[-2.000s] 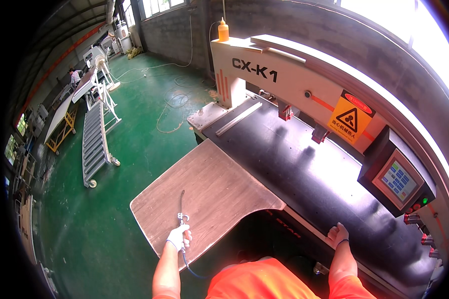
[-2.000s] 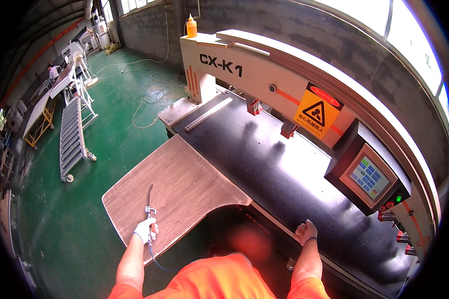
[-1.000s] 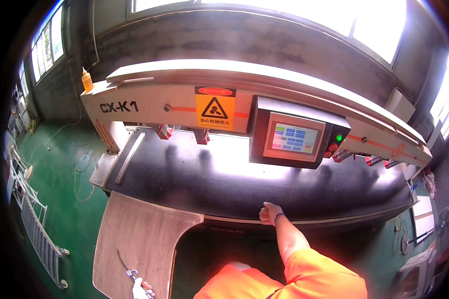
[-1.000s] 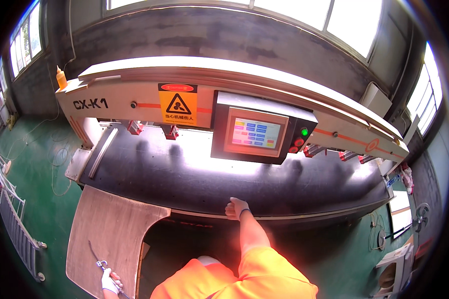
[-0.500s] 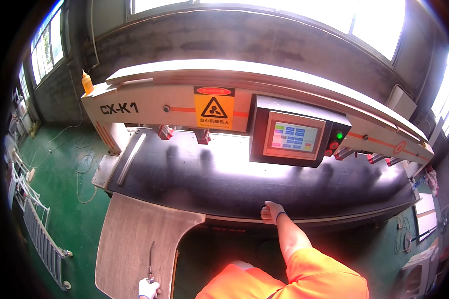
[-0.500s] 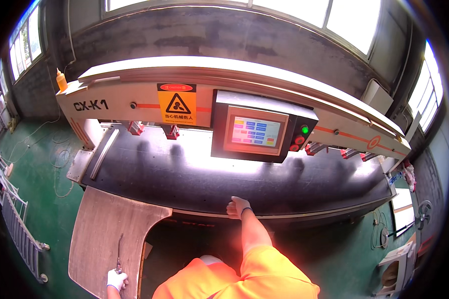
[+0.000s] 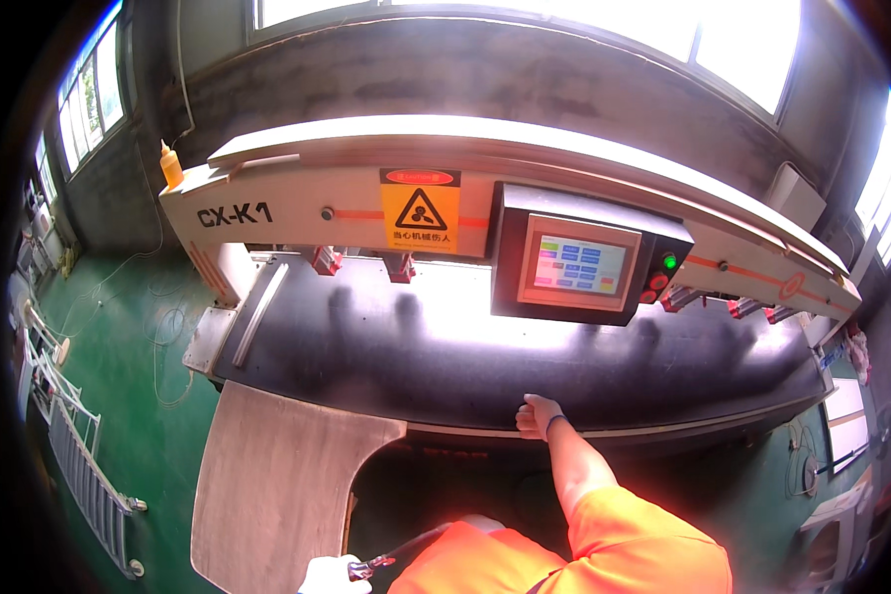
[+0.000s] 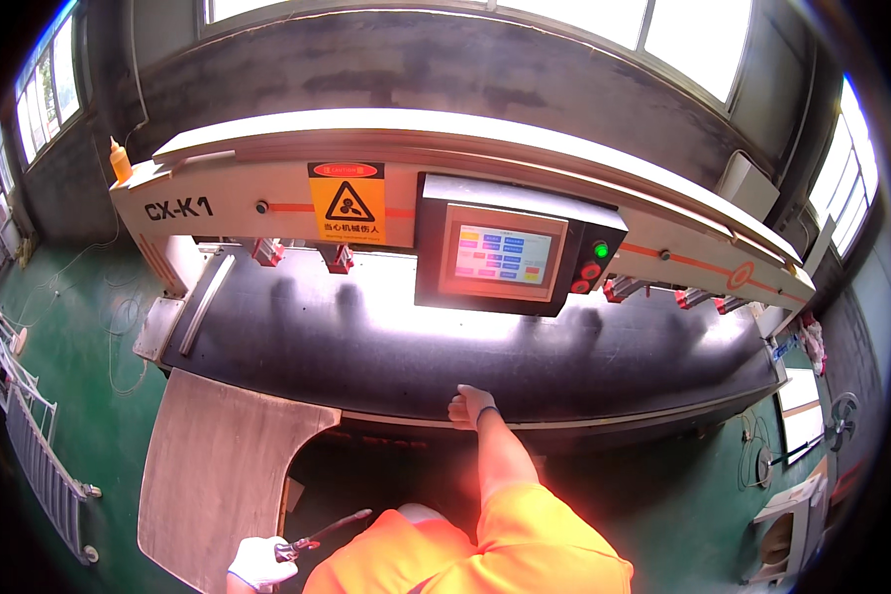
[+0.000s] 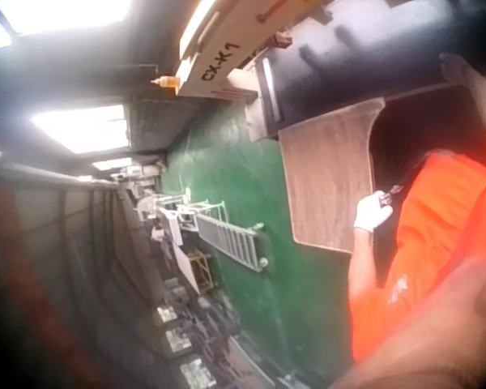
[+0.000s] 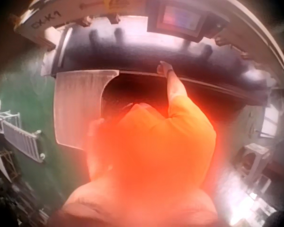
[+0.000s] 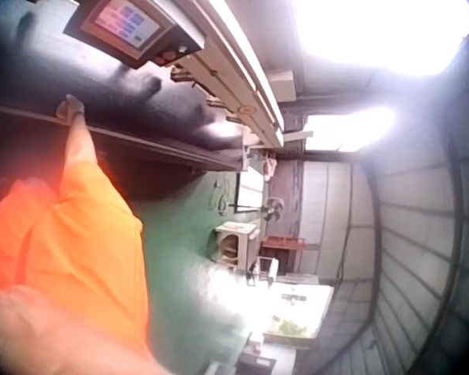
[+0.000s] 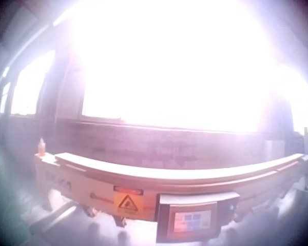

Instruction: The person operates a large industrial drilling machine by using a touchscreen interface to set parameters, then places white wood panels one at a time under the drill heads to be processed.

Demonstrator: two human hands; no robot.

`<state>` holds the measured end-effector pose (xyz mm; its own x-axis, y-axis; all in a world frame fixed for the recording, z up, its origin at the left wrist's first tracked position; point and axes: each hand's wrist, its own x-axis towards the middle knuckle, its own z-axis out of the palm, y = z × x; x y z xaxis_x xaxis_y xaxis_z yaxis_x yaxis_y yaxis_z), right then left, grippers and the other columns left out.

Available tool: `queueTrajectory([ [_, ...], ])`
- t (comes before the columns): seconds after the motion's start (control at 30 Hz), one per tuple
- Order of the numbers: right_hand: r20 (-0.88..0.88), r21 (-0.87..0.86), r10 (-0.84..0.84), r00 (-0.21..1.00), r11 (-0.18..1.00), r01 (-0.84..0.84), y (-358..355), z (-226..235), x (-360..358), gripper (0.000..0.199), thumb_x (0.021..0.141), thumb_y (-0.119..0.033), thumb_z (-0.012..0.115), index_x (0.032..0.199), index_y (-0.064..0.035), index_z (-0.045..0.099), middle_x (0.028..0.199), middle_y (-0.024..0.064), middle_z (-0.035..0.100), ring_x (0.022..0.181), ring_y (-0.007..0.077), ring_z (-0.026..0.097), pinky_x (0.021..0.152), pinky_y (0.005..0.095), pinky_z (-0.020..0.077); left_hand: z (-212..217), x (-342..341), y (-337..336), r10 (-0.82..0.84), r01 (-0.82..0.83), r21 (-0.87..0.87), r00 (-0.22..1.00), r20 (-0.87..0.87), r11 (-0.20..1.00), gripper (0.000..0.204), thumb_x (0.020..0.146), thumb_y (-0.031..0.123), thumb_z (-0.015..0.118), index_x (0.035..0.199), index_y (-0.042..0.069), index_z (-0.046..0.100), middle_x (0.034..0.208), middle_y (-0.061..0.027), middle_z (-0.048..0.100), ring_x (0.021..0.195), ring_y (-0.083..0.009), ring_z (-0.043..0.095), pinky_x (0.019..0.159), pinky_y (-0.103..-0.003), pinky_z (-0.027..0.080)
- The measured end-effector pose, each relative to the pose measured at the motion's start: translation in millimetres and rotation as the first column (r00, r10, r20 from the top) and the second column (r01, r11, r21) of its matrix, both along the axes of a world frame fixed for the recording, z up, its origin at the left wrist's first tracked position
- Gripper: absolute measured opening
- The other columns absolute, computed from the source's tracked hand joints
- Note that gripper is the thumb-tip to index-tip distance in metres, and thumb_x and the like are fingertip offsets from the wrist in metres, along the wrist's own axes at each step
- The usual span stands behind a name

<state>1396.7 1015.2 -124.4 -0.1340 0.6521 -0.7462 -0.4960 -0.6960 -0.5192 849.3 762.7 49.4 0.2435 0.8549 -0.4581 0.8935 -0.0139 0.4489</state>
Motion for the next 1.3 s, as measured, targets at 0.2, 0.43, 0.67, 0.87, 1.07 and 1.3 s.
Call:
queueTrajectory([
  [0.2, 0.004, -0.004, 0.017, 1.000, 1.000, -0.017, -1.4, -4.5, -0.1, 0.053, 0.109, -0.041, 0.045, 0.061, -0.0227, 0.029, 0.056, -0.0048, 0.027, 0.044, 0.0150, 0.028, 0.045, 0.0348, 0.0209, 70.0, 17.0, 6.0, -0.133, 0.105, 0.156, 0.973, 0.187, 0.982, 0.022, 0.070, 0.034, 0.078, 0.079, 0.014, 0.076, 0.066, -0.0059, 0.071, 0.061, -0.0265, 0.072, 0.063, -0.033, 0.058],
  [0.43, 0.172, -0.028, 0.011, 0.985, 1.000, -0.007, -4.9, 28.0, -24.1, 0.051, 0.108, -0.041, 0.045, 0.063, -0.0237, 0.031, 0.057, -0.0062, 0.030, 0.045, 0.0135, 0.032, 0.046, 0.0327, 0.0270, 60.3, 25.2, 8.2, -0.090, 0.109, 0.205, 0.991, -0.101, 0.973, 0.025, 0.074, 0.035, 0.072, 0.081, 0.011, 0.076, 0.065, -0.0116, 0.070, 0.062, -0.0313, 0.072, 0.063, -0.038, 0.058],
  [0.67, 0.044, 0.006, 0.036, 0.998, 0.999, -0.036, -3.2, -5.7, 7.3, 0.049, 0.107, -0.042, 0.049, 0.064, -0.0216, 0.042, 0.058, -0.0031, 0.045, 0.047, 0.0148, 0.044, 0.048, 0.0358, 0.0386, 74.9, 41.3, 33.1, -0.061, 0.047, -0.163, 0.994, -0.087, 0.986, 0.035, 0.080, 0.042, 0.072, 0.097, 0.013, 0.080, 0.090, -0.0133, 0.077, 0.081, -0.0340, 0.074, 0.082, -0.037, 0.059],
  [0.87, 0.017, -0.003, 0.055, 0.998, 0.999, -0.055, 1.8, -20.5, 14.5, 0.048, 0.107, -0.043, 0.049, 0.065, -0.0219, 0.042, 0.059, -0.0036, 0.046, 0.048, 0.0156, 0.045, 0.049, 0.0372, 0.0413, -45.3, -39.0, 6.4, -0.026, 0.033, -0.188, 0.999, 0.038, 0.982, 0.032, 0.099, 0.032, 0.068, 0.123, 0.014, 0.077, 0.112, -0.0095, 0.078, 0.104, -0.0289, 0.073, 0.090, -0.041, 0.058],
  [1.07, 0.032, -0.033, 0.089, 0.996, 0.996, -0.088, 4.1, -11.6, 2.7, 0.047, 0.107, -0.043, 0.051, 0.066, -0.0209, 0.048, 0.061, -0.0026, 0.053, 0.051, 0.0178, 0.053, 0.054, 0.0399, 0.0494, -101.3, -85.3, -29.3, 0.137, -0.100, 0.173, 0.967, -0.215, 0.980, 0.018, 0.096, 0.018, 0.063, 0.097, 0.009, 0.079, 0.096, -0.0180, 0.076, 0.092, -0.0376, 0.073, 0.081, -0.048, 0.059],
  [1.3, -0.254, 0.072, 0.167, 0.953, 0.986, -0.154, 1.4, -54.0, 66.6, 0.041, 0.105, -0.045, 0.054, 0.074, -0.0176, 0.060, 0.070, 0.0013, 0.067, 0.061, 0.0227, 0.067, 0.068, 0.0477, 0.0595, -109.8, -108.3, -17.0, 0.836, -0.785, -0.287, 0.523, 0.165, 0.548, 0.034, 0.104, 0.037, 0.061, 0.101, 0.006, 0.077, 0.099, -0.0164, 0.077, 0.085, -0.0283, 0.072, 0.071, -0.047, 0.058],
])
